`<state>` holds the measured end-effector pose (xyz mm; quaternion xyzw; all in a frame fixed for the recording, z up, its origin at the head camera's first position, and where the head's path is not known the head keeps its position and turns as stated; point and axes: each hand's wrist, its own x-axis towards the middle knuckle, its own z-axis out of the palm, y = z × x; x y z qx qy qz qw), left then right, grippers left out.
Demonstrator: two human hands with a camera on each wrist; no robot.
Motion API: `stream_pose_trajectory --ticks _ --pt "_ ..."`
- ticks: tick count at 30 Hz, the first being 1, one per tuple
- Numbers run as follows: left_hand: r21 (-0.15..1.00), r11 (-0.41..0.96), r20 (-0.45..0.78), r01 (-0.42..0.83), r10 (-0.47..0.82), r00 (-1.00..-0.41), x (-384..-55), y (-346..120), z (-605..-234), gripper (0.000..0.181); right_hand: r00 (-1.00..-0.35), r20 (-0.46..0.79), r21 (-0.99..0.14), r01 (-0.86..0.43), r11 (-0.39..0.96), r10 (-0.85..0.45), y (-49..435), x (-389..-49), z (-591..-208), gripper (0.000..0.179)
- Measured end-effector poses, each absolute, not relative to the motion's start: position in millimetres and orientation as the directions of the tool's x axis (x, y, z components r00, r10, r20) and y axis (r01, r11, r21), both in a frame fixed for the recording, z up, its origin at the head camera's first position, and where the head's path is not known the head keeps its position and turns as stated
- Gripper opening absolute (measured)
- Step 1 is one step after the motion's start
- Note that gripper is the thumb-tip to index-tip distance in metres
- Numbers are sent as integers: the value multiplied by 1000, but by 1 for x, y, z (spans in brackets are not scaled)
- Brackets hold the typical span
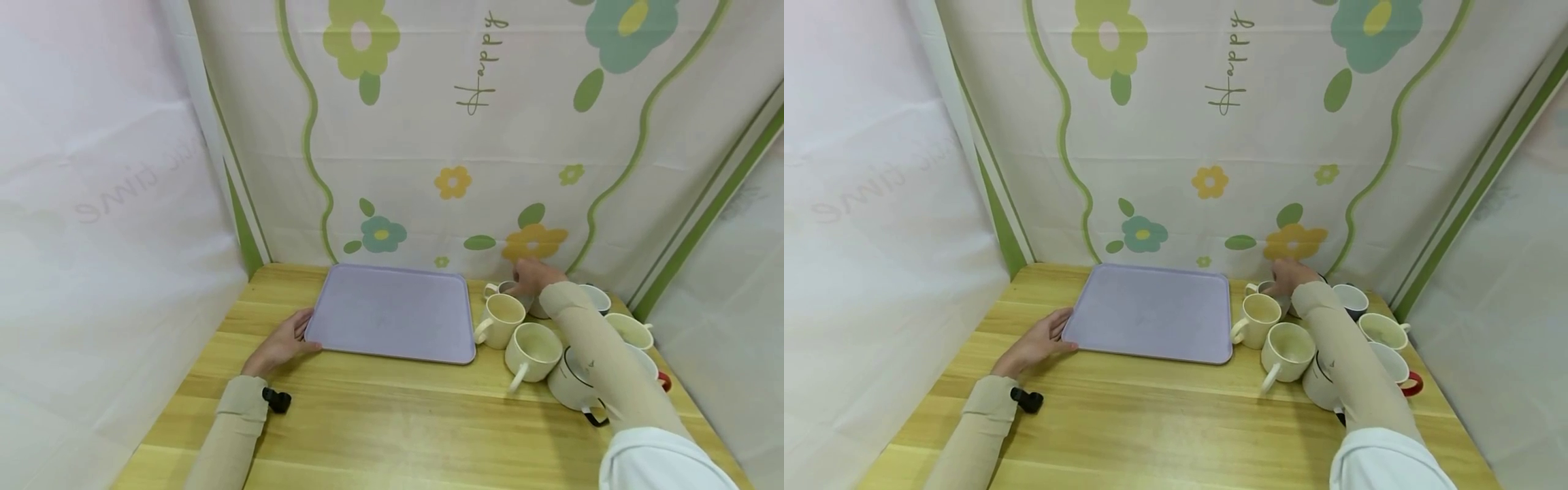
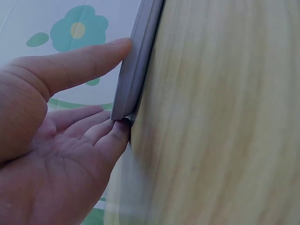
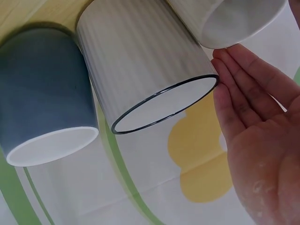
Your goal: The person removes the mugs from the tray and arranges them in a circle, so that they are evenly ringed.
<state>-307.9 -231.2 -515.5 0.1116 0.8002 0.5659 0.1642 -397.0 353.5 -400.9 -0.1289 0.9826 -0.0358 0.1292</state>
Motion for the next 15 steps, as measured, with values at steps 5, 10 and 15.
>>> stream_pose_trajectory --ticks 5,10,15 --pt "939 344 -143 -7 373 -917 -309 -230 -516 98 -929 -243 -137 -252 958 -279 360 -393 -404 47" --pt "938 347 -131 12 384 -914 -306 -236 -514 97 -928 -180 -202 -289 936 -326 362 -384 -389 49" --pt "914 402 -121 45 378 -918 -301 -242 -506 94 -915 -85 -214 -370 904 -395 361 -368 -364 36"
